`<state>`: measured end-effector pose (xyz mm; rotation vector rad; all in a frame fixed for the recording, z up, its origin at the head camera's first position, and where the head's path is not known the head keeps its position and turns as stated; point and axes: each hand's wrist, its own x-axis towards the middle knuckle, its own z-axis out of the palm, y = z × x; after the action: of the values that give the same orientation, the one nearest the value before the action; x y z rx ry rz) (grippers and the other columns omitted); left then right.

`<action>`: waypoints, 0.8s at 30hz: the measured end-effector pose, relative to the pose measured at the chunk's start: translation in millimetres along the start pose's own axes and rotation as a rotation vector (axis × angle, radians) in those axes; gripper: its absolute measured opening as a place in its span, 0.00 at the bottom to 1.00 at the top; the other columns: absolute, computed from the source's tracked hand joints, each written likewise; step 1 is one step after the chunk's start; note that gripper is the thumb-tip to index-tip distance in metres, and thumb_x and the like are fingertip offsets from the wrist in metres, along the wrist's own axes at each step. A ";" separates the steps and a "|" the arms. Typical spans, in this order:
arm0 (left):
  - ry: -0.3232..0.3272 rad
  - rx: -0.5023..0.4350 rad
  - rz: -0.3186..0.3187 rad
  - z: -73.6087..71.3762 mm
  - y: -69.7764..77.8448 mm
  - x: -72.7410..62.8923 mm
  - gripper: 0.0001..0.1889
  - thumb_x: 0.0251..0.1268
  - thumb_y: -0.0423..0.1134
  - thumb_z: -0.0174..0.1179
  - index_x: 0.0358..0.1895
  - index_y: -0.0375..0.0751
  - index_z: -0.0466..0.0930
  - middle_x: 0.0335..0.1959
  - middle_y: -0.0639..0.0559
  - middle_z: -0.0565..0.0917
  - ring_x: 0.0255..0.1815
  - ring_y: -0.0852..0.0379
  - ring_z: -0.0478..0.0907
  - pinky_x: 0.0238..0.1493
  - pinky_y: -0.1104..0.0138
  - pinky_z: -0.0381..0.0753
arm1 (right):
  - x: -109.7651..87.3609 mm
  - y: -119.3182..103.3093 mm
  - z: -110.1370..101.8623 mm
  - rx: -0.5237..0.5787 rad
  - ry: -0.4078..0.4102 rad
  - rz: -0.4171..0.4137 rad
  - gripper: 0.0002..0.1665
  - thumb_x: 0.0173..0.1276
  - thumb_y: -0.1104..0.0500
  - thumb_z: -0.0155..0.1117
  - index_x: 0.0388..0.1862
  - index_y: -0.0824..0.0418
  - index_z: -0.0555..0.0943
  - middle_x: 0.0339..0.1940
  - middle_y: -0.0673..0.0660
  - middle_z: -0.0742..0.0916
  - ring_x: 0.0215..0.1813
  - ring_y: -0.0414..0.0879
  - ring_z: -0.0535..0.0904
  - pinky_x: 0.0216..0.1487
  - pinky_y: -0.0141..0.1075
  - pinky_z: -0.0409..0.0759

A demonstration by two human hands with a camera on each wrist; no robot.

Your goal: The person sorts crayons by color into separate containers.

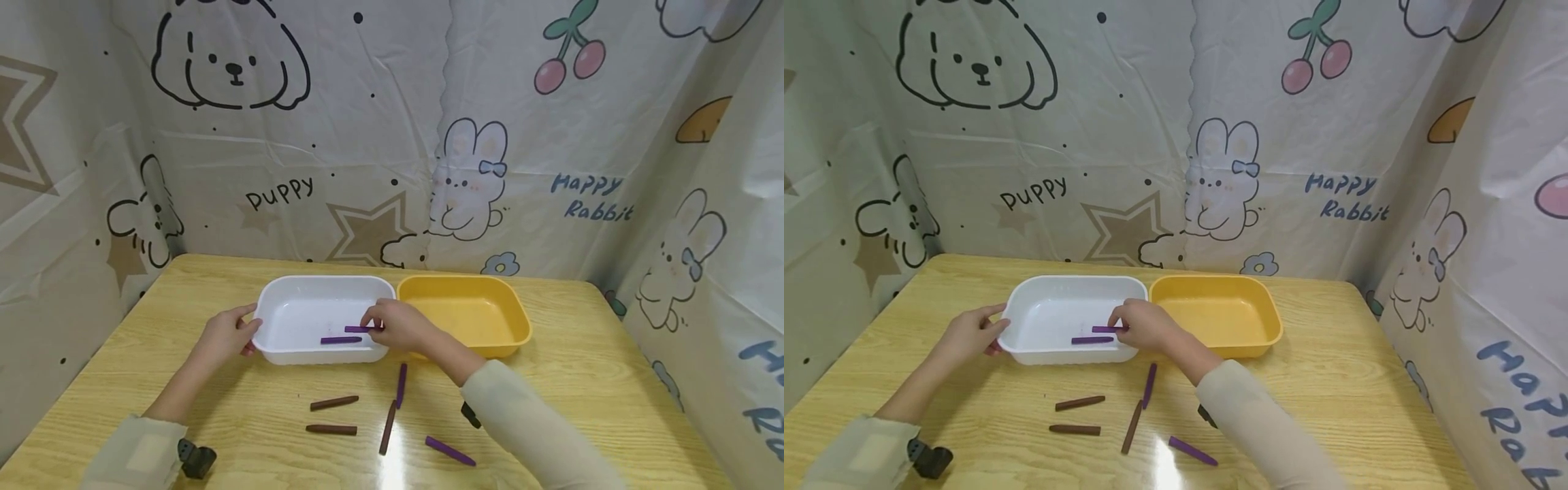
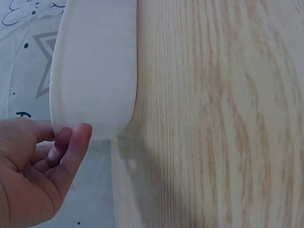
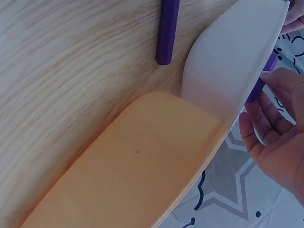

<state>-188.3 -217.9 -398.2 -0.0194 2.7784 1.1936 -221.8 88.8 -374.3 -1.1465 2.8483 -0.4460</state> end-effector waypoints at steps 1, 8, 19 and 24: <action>-0.001 -0.002 -0.001 0.2 -0.4 0.0 0.27 0.71 0.36 0.48 0.67 0.23 0.56 0.23 0.45 0.76 0.19 0.60 0.77 0.26 0.65 0.81 | 1.8 -0.4 0.8 0.004 -0.002 0.000 0.08 0.61 0.62 0.63 0.39 0.57 0.85 0.30 0.52 0.81 0.31 0.40 0.73 0.34 0.28 0.74; 0.002 -0.015 0.009 0.9 -3.1 1.5 0.27 0.71 0.36 0.48 0.67 0.24 0.57 0.23 0.45 0.77 0.19 0.61 0.77 0.26 0.65 0.82 | 13.7 -2.2 6.6 -0.007 -0.017 0.029 0.09 0.61 0.62 0.63 0.40 0.56 0.85 0.30 0.51 0.81 0.32 0.39 0.73 0.35 0.28 0.73; 0.001 -0.035 0.016 0.7 -3.3 2.1 0.27 0.71 0.36 0.48 0.67 0.24 0.57 0.23 0.45 0.77 0.20 0.61 0.77 0.26 0.67 0.82 | 30.8 -0.8 19.1 -0.028 -0.062 0.100 0.09 0.62 0.59 0.65 0.41 0.56 0.85 0.32 0.51 0.84 0.33 0.40 0.73 0.40 0.30 0.75; 0.002 -0.035 0.008 1.1 -4.0 1.7 0.27 0.71 0.36 0.48 0.67 0.24 0.57 0.23 0.45 0.77 0.19 0.61 0.77 0.26 0.66 0.82 | 36.0 -2.0 23.9 -0.012 -0.095 0.143 0.09 0.62 0.58 0.64 0.41 0.55 0.85 0.33 0.51 0.84 0.34 0.40 0.74 0.42 0.30 0.76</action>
<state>-189.6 -219.8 -402.0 -0.0119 2.7613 1.2454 -243.2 56.8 -394.1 -0.9310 2.8288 -0.3578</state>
